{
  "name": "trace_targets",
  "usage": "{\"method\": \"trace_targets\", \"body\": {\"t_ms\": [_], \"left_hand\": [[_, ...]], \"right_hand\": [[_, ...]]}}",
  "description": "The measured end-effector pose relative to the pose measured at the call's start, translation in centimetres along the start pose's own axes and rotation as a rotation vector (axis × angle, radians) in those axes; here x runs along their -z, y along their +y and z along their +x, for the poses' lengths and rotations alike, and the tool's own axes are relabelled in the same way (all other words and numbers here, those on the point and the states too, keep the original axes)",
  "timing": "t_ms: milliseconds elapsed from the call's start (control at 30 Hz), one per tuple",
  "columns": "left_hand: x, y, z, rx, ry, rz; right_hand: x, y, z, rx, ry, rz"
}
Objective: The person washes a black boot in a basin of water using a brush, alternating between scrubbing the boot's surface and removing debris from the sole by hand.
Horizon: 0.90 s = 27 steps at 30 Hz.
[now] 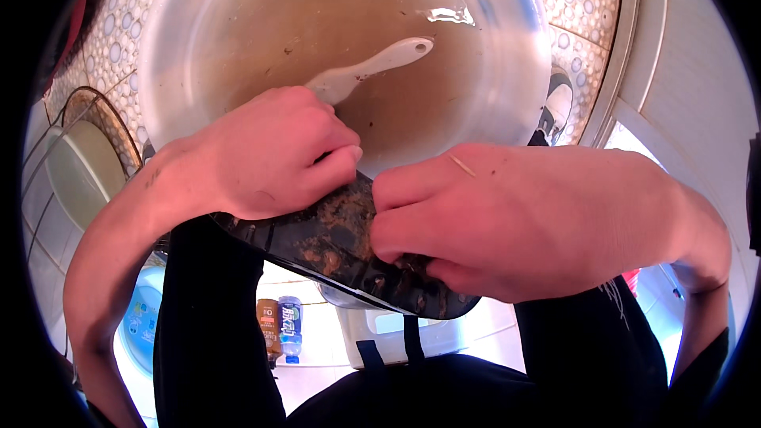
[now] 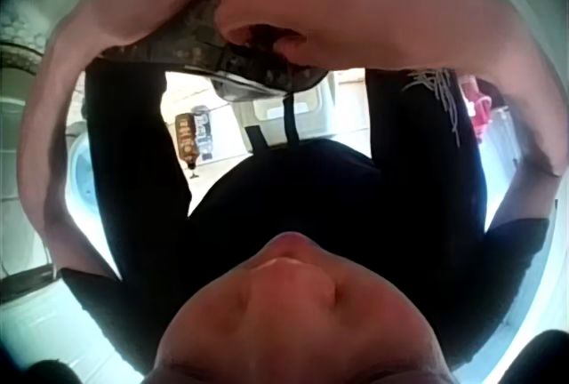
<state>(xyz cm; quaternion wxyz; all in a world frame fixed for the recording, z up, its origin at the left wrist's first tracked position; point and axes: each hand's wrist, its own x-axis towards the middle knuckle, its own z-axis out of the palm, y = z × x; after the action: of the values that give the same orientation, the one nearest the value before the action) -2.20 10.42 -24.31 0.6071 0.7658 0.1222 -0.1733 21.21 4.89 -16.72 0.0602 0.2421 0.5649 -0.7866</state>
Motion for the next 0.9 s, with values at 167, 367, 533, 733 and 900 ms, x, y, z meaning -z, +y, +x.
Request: {"method": "trace_targets", "body": {"t_ms": [167,367,533,733,900], "left_hand": [[-0.2,-0.1,0.0,-0.007,0.022,-0.042],[-0.1,-0.1,0.1,0.012,0.024,-0.041],[-0.2,0.4,0.8,0.027,-0.013,-0.013],[-0.7,0.0,1.0,0.077,-0.074,-0.055],[-0.8,-0.4,1.3,0.075,-0.107,-0.047]], "right_hand": [[-0.1,0.0,-0.1,0.039,0.038,-0.023],[-1.3,-0.6,-1.3,0.015,0.099,-0.057],[-1.9,0.0,-1.3,0.155,0.149,-0.148],[-2.8,1.2,-0.7,0.133,0.180,-0.014],[-3.2,1.3,-0.7,0.163,0.189,-0.033]]}}
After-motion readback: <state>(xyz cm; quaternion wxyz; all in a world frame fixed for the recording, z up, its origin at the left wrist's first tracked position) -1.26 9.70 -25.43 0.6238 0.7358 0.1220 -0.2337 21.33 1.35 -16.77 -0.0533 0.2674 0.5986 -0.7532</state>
